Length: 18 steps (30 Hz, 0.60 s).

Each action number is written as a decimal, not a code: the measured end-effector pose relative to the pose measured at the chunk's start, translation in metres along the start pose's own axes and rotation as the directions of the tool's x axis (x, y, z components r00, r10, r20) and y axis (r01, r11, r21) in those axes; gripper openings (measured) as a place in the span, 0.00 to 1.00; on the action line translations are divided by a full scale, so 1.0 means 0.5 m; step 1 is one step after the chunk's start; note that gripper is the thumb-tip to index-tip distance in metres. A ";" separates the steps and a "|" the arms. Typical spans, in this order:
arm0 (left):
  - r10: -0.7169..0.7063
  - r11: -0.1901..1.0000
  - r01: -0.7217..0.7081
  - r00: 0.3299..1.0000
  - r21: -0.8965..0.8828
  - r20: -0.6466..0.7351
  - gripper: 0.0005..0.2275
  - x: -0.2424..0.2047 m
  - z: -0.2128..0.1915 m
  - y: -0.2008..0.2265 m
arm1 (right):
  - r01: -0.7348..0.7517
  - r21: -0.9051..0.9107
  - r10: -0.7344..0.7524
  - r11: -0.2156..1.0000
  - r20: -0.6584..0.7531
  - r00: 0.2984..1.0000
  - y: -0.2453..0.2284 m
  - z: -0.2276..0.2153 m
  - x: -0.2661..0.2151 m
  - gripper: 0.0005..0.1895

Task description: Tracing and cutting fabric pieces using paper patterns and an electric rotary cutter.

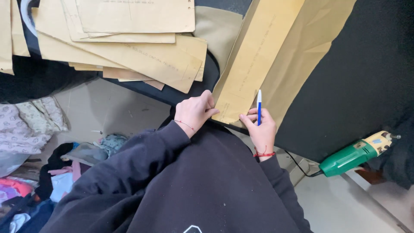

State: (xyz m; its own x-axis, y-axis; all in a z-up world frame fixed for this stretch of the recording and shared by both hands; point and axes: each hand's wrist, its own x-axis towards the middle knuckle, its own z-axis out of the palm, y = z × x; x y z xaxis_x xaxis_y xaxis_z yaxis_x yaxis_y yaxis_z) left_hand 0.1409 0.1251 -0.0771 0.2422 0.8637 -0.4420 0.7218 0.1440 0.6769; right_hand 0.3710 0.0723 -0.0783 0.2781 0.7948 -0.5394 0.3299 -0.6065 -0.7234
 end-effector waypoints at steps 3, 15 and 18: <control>0.029 0.999 -0.029 0.999 0.018 -0.014 0.14 -0.010 0.009 0.001 | 0.008 -0.022 -0.008 1.000 -0.001 1.000 0.002 -0.003 -0.003 0.14; 0.255 0.953 -0.176 0.906 0.245 -0.339 0.13 -0.031 0.007 0.025 | 0.038 -0.034 -0.038 0.999 0.003 0.999 0.009 0.010 0.003 0.14; 0.169 0.983 -0.122 0.889 0.135 -0.426 0.20 -0.031 0.001 0.035 | 0.034 -0.031 -0.034 0.999 0.004 0.999 0.015 0.010 0.002 0.15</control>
State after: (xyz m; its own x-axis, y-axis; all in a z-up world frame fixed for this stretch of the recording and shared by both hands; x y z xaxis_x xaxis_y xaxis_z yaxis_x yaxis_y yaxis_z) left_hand 0.1504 0.1141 -0.0589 0.0616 0.9977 -0.0279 0.7676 -0.0295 0.6402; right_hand 0.3691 0.0689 -0.0865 0.2629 0.8149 -0.5165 0.3666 -0.5795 -0.7278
